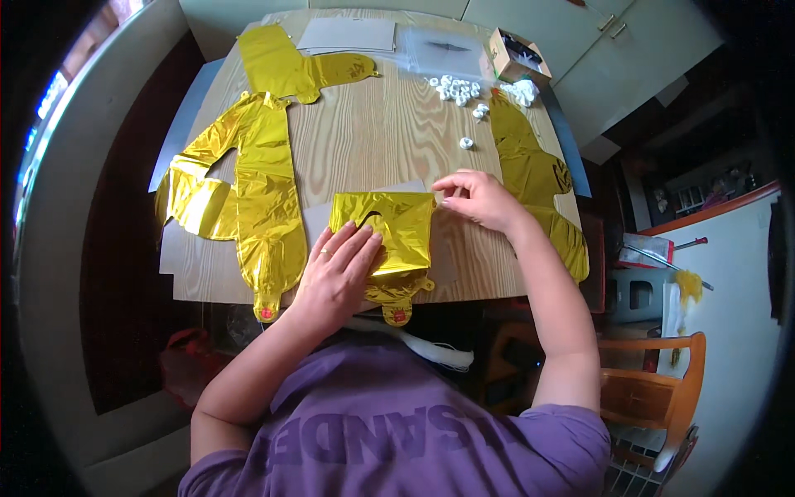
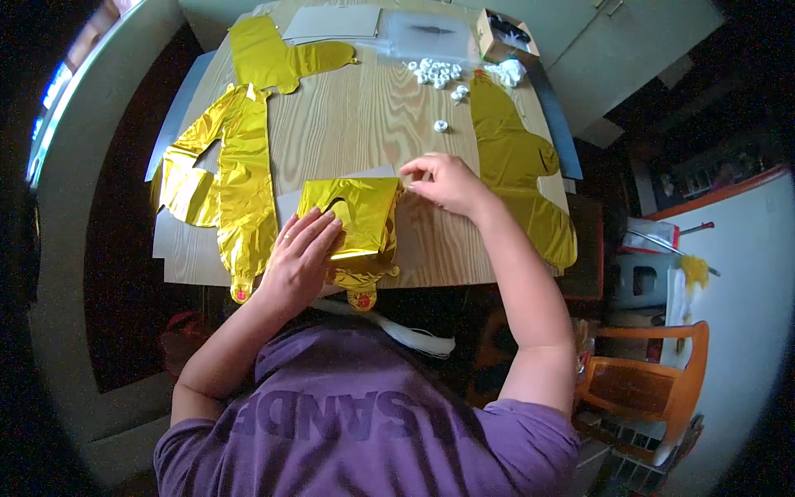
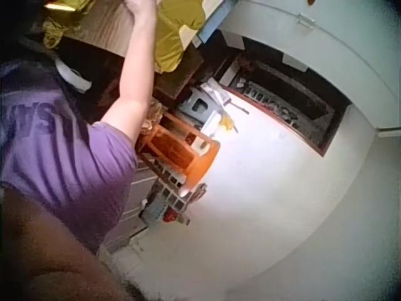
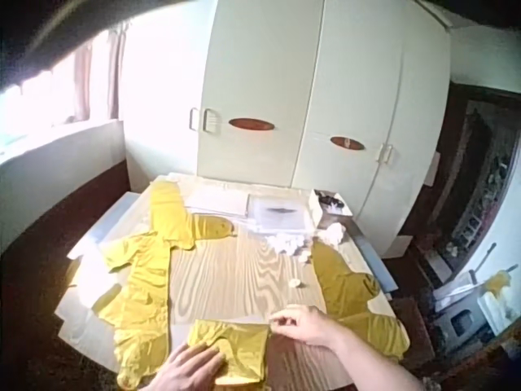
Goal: The recorder is folding gold foil letter-shaped balloons and placing them into cardboard sleeves at a table.
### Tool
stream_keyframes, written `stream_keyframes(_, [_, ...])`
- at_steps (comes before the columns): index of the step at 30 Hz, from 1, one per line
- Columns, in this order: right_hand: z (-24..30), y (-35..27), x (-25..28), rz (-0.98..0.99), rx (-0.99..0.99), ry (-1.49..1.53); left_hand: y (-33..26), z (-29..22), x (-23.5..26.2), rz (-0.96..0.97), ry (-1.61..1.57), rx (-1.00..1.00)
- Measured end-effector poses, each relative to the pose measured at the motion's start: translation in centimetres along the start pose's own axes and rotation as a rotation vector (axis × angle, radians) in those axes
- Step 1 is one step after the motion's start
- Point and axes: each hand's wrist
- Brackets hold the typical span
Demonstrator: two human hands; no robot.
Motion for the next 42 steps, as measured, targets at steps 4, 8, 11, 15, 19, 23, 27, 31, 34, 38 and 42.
stream_keyframes(4, [1.5,0.6,-0.2,0.054,0.156,-0.139,0.6,0.0,0.3,-0.014,0.034,-0.007])
stream_keyframes(8, [4.2,-3.3,0.4,-0.008,0.383,-0.438,1.3,-0.1,0.7,-0.010,0.105,-0.040])
stream_keyframes(11, [9.1,-7.4,-1.1,-0.067,0.562,-0.555,1.3,-0.3,1.3,0.008,0.132,-0.037])
stream_keyframes(15, [8.5,-8.1,-4.6,-0.341,0.849,-0.727,2.4,-0.6,0.9,0.048,0.008,-0.090])
stream_keyframes(19, [7.0,-6.5,-3.8,-0.370,0.835,-0.555,4.4,1.8,4.4,0.296,-0.231,0.000])
stream_keyframes(23, [7.5,-4.5,0.2,-0.367,0.733,-0.337,7.0,7.9,6.5,0.428,-0.735,0.388])
stream_keyframes(27, [7.8,-0.6,3.3,-0.110,0.117,-0.060,7.8,9.1,2.6,0.541,-1.063,0.561])
stream_keyframes(31, [6.2,4.6,4.8,0.031,0.007,0.006,7.6,8.8,0.6,0.442,-1.047,0.679])
stream_keyframes(34, [7.1,7.4,4.6,0.090,-0.035,-0.078,7.1,8.7,0.6,0.454,-0.966,0.833])
stream_keyframes(38, [5.8,10.2,3.7,0.211,-0.041,-0.003,6.7,7.5,0.8,0.410,-0.931,1.008])
stream_keyframes(42, [6.4,10.6,3.1,0.243,-0.046,0.145,6.1,7.3,1.1,0.318,-0.855,1.046])
Point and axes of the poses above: each hand's wrist, its own y-axis towards the middle knuckle, its own x-axis out of the back of the hand, z = x × y, and after that the axes turned 11 degrees about -z, right-handed
